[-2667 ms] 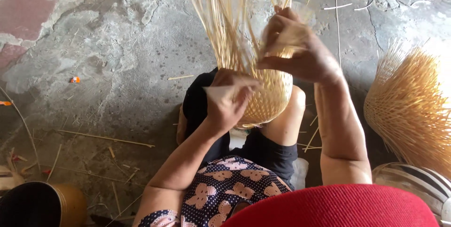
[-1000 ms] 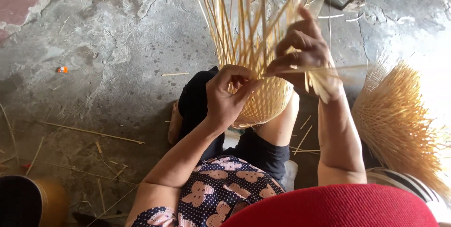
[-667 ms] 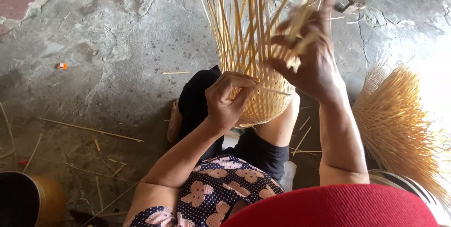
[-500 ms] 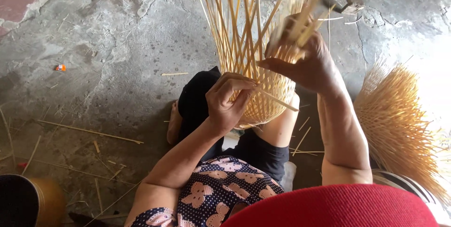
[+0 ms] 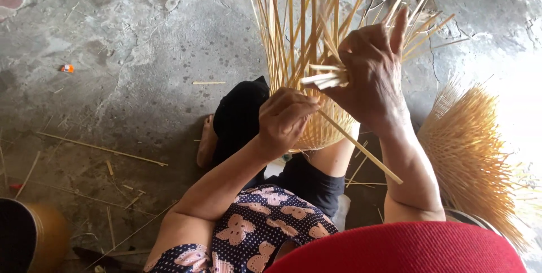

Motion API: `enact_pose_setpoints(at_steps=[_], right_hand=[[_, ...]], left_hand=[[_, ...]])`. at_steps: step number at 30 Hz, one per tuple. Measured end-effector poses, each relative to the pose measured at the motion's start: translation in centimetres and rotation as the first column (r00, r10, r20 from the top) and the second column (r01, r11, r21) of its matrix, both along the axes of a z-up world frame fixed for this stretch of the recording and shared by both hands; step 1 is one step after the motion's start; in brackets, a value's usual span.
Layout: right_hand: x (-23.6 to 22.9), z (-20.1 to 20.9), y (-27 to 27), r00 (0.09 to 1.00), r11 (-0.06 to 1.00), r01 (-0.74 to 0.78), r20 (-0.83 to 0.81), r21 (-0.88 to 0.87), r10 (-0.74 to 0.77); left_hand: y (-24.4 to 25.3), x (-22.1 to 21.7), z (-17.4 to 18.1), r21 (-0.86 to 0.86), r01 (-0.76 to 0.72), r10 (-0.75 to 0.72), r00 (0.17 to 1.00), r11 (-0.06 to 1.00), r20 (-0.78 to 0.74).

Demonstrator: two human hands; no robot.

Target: The person weaves a basket by hand, interlacing thin bamboo strips to form the body. They bend and tuck the vertical spokes into the structure, rotating the basket while working.

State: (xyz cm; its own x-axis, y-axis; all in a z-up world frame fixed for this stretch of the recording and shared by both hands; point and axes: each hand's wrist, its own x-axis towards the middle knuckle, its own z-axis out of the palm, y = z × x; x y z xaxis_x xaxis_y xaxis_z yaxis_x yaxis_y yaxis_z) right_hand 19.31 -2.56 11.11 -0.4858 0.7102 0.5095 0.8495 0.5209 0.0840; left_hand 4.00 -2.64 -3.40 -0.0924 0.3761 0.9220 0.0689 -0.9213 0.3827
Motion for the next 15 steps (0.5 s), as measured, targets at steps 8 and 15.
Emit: enact_pose_setpoints(at_steps=[8, 15], right_hand=[[2.6, -1.0, 1.9, 0.893, 0.899, -0.436, -0.152, -0.048, 0.425], [3.0, -1.5, 1.1, 0.862, 0.892, -0.420, -0.235, 0.170, 0.450]], left_hand=[[-0.6, -1.4, 1.6, -0.331, 0.320, -0.277, 0.945, 0.888, 0.172], [-0.7, -1.7, 3.0, -0.346, 0.158, -0.160, 0.987, 0.925, 0.024]])
